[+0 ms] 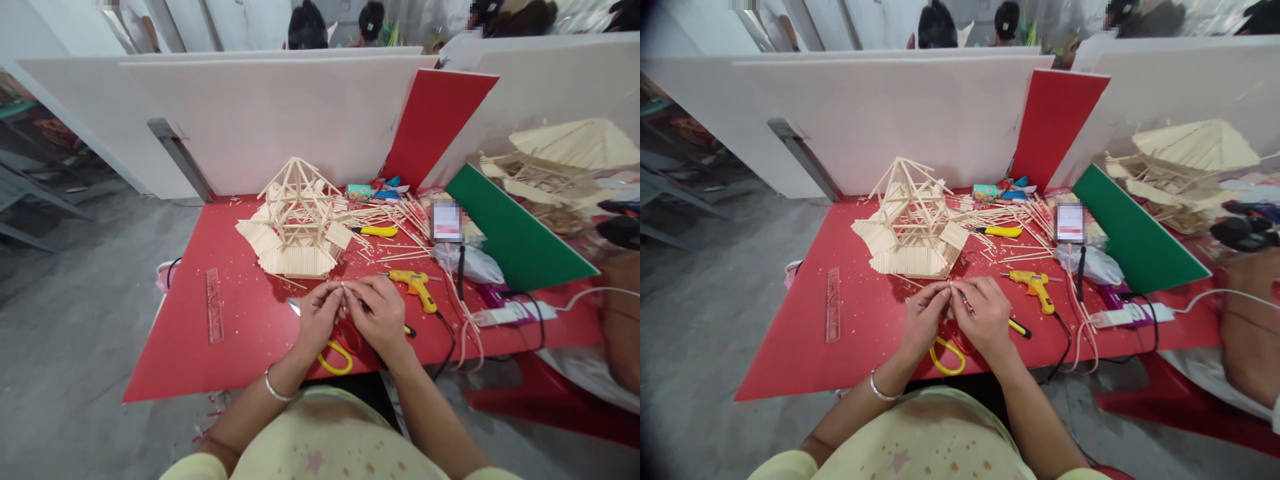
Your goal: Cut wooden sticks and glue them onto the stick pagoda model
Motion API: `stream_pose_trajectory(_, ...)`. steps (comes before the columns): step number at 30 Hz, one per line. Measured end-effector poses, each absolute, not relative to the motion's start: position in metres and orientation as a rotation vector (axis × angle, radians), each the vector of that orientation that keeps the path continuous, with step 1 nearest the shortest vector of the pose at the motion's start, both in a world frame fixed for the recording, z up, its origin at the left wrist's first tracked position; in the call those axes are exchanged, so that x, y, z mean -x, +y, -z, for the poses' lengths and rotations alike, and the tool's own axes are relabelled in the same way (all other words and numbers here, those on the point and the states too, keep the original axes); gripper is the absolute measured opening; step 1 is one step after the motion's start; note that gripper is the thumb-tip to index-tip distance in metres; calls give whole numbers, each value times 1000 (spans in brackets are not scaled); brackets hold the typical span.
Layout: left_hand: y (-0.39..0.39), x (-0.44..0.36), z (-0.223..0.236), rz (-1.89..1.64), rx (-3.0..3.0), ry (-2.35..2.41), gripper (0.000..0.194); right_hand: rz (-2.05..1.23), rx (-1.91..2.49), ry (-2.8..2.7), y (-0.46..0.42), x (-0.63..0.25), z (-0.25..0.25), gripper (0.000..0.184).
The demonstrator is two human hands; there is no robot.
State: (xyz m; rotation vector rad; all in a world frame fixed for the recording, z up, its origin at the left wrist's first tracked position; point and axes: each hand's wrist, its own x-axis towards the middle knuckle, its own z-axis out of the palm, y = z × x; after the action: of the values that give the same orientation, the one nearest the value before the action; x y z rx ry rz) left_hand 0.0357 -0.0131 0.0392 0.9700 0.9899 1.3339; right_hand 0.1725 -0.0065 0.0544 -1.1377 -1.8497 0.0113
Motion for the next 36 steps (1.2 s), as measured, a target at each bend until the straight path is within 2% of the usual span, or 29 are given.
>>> stream_pose_trajectory(15, -7, -33, -29, -1307, -879, 905, 25, -127, 1264, -1771, 2, -161, -48, 10)
stream_pose_trajectory(29, 1, -28, -13, -1331, -735, 906, 24, -109, 1259, -1665, 16, -143, -51, 10)
stream_pose_trajectory(36, 3, -27, -11, -1300, -686, 927, 24, -233, 1300, -1579, 17, -137, -55, 10)
